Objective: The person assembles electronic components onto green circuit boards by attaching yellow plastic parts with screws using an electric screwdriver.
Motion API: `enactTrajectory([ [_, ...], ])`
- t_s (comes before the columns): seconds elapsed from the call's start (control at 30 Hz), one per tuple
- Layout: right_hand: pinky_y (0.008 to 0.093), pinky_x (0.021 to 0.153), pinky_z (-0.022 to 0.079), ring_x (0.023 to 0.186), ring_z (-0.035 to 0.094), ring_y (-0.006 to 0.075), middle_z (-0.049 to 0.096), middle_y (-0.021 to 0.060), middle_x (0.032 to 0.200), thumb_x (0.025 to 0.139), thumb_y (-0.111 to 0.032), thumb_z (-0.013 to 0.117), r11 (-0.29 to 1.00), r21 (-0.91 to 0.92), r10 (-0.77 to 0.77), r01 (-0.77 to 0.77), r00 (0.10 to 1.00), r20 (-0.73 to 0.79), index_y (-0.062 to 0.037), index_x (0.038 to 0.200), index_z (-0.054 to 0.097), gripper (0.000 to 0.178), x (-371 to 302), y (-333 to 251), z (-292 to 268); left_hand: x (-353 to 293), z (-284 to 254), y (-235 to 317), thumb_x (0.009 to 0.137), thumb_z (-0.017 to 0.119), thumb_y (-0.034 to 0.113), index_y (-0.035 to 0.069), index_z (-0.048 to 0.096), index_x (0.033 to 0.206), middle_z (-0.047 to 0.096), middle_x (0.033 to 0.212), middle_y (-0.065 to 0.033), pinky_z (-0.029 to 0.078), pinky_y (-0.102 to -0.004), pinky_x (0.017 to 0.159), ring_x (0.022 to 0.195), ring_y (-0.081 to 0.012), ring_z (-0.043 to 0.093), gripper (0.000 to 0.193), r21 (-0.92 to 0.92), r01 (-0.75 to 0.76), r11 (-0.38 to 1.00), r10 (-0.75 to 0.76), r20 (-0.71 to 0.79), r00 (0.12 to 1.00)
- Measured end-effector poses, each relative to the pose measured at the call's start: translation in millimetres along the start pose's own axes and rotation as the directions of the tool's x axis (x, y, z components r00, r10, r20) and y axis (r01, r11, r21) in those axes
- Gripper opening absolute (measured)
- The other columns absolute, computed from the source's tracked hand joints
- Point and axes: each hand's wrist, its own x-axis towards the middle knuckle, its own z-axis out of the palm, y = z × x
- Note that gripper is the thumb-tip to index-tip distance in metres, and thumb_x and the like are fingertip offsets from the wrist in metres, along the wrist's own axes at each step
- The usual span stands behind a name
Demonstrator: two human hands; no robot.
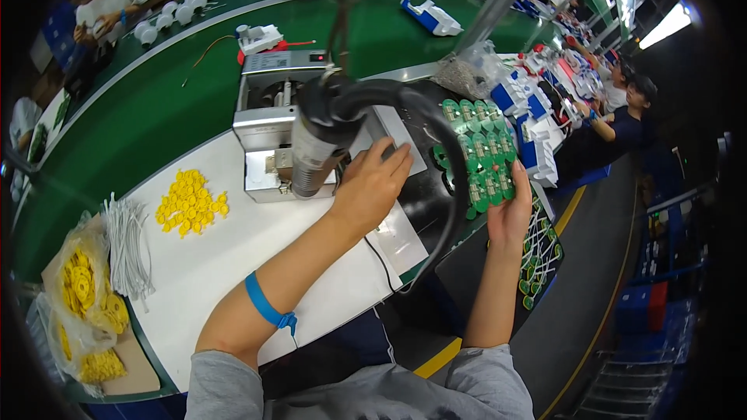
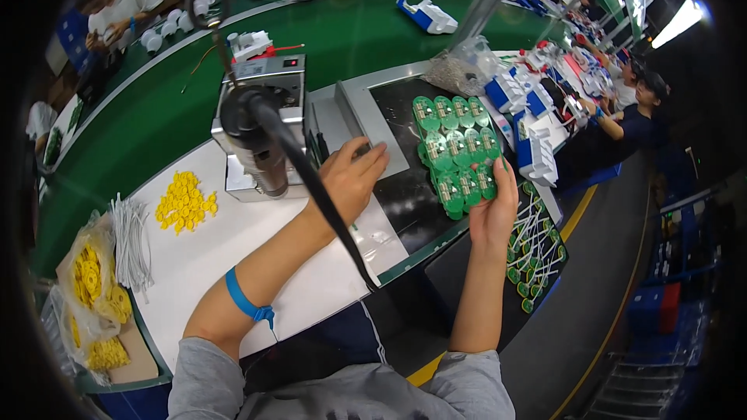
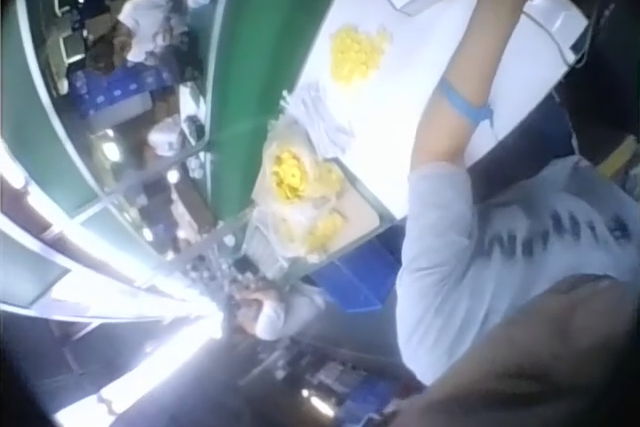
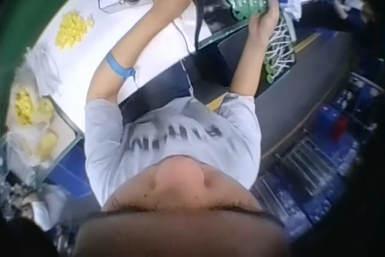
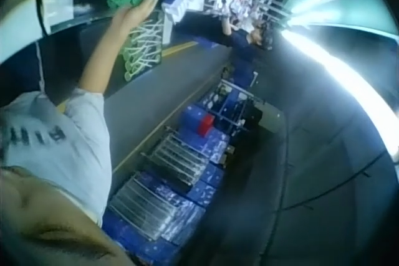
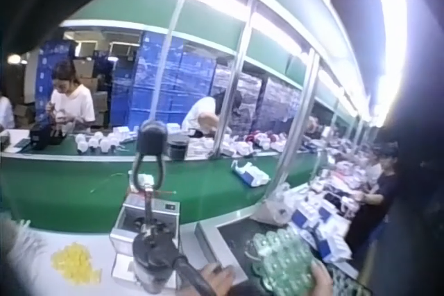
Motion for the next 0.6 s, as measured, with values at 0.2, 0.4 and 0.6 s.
enactTrajectory([
  [0.2,0.0337,0.08,0.06,0.091,0.07,0.0193,0.068,0.0117,0.107,0.101,-0.011,0.06,0.988,-0.076,-0.139,0.134,0.987,-0.075,0.0028,0.128,0.051,0.032,-21.1,-25.2,-24.0,16.7,5.4,42.7,0.083,0.075,0.011,0.004,0.073,0.106,0.074,0.099,-0.0076,0.049,-0.0363,0.088,0.098,-0.028,0.065,0.024,-0.445,0.013,0.896,-0.047,-0.065,0.997],
  [0.4,0.0316,0.081,0.057,0.089,0.068,0.0188,0.067,0.0112,0.102,0.101,-0.012,0.06,0.956,-0.173,-0.255,0.238,0.964,-0.079,0.0035,0.132,0.049,0.036,-33.5,-27.1,-17.5,35.0,9.1,76.0,0.097,0.07,0.017,-0.002,0.066,0.091,0.072,0.084,-0.0073,0.051,-0.0207,0.061,0.071,-0.0083,0.066,0.021,-0.76,0.64,-0.113,-0.266,0.644,0.718],
  [0.6,0.0326,0.081,0.056,0.09,0.066,0.0182,0.066,0.0118,0.103,0.1,-0.013,0.061,0.696,-0.56,-0.577,0.45,0.814,-0.064,0.002,0.134,0.047,0.04,-45.9,-43.3,-53.8,36.5,27.2,91.1,0.098,0.068,0.019,-0.002,0.071,0.101,0.071,0.076,-0.0053,0.052,-0.0235,0.06,0.066,-0.0102,0.067,0.021,-0.724,0.686,-0.072,-0.404,0.65,0.643],
])
